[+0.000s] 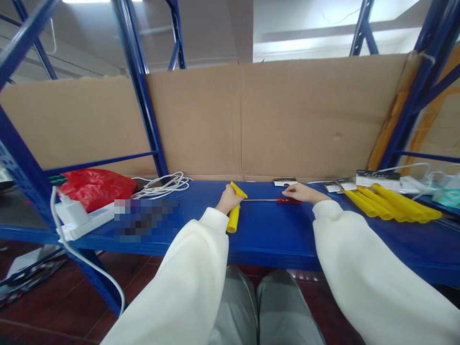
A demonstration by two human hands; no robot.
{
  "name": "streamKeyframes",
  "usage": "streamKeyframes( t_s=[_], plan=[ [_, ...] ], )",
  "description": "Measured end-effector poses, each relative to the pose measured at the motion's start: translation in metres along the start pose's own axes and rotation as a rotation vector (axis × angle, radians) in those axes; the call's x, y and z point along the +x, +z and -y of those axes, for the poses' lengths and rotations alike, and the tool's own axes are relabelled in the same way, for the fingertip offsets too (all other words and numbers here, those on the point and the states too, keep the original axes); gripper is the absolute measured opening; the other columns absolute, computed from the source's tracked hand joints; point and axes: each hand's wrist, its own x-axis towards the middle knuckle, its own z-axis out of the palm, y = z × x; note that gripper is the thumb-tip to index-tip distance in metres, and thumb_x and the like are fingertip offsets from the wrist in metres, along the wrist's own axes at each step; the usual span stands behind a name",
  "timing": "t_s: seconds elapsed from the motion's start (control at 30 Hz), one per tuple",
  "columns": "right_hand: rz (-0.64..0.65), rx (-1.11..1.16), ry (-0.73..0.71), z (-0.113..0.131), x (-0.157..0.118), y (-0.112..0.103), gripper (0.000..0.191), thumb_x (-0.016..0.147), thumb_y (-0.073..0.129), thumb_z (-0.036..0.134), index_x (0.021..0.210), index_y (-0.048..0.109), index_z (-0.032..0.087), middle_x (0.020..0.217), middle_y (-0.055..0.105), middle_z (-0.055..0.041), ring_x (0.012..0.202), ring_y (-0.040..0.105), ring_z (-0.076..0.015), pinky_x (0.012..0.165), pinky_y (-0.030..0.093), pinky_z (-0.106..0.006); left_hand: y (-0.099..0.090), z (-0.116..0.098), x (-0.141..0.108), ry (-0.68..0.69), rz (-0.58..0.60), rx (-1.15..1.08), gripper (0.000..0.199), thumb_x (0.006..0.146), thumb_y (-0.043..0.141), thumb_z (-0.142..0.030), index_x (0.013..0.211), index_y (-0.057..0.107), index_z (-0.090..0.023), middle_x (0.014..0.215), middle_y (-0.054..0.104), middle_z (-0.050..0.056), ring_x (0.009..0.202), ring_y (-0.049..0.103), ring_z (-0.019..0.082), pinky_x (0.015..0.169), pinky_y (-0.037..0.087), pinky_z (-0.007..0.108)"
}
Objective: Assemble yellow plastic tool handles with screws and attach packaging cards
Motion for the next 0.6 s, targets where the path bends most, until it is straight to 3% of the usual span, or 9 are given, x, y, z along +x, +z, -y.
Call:
streamKeyframes(
  t_s=[0.17, 0.47, 0.6],
  plan=[
    [0.121, -0.001, -0.066, 0.005, -0.007, 0.006, 0.040, 0.077, 0.071, 0.056, 0.093, 0.081, 0.021, 0.095, 0.078, -0.0085, 0.089, 0.070, -0.0262, 0.082, 0.054, -0.033, -0.004, -0.007, -0.008, -0.041, -0.056, 0.021, 0.048, 0.079, 0.076, -0.010, 0.115, 0.045, -0.012, 0.111, 0.070, 0.020, 0.059, 0.071, 0.017, 0.051, 0.054, 0.027],
    [-0.003, -0.097, -0.021, 0.002, -0.006, 0.013, 0.011, 0.077, 0.075, 0.028, 0.082, 0.068, 0.021, 0.084, 0.073, -0.0044, 0.078, 0.067, -0.0192, 0.070, 0.050, -0.027, -0.005, -0.006, -0.005, -0.083, -0.048, -0.005, 0.049, 0.083, 0.073, -0.012, 0.122, 0.043, -0.013, 0.116, 0.070, 0.018, 0.059, 0.071, 0.014, 0.047, 0.050, 0.021],
    [-0.099, -0.142, 0.025, -0.010, -0.008, 0.011, 0.013, 0.075, 0.075, 0.023, 0.081, 0.063, 0.023, 0.076, 0.069, -0.0007, 0.071, 0.064, -0.0169, 0.063, 0.046, -0.024, -0.005, -0.002, -0.002, -0.087, -0.046, -0.011, 0.054, 0.083, 0.075, -0.015, 0.125, 0.043, -0.011, 0.113, 0.070, 0.018, 0.058, 0.070, 0.015, 0.046, 0.050, 0.022]
  ],
)
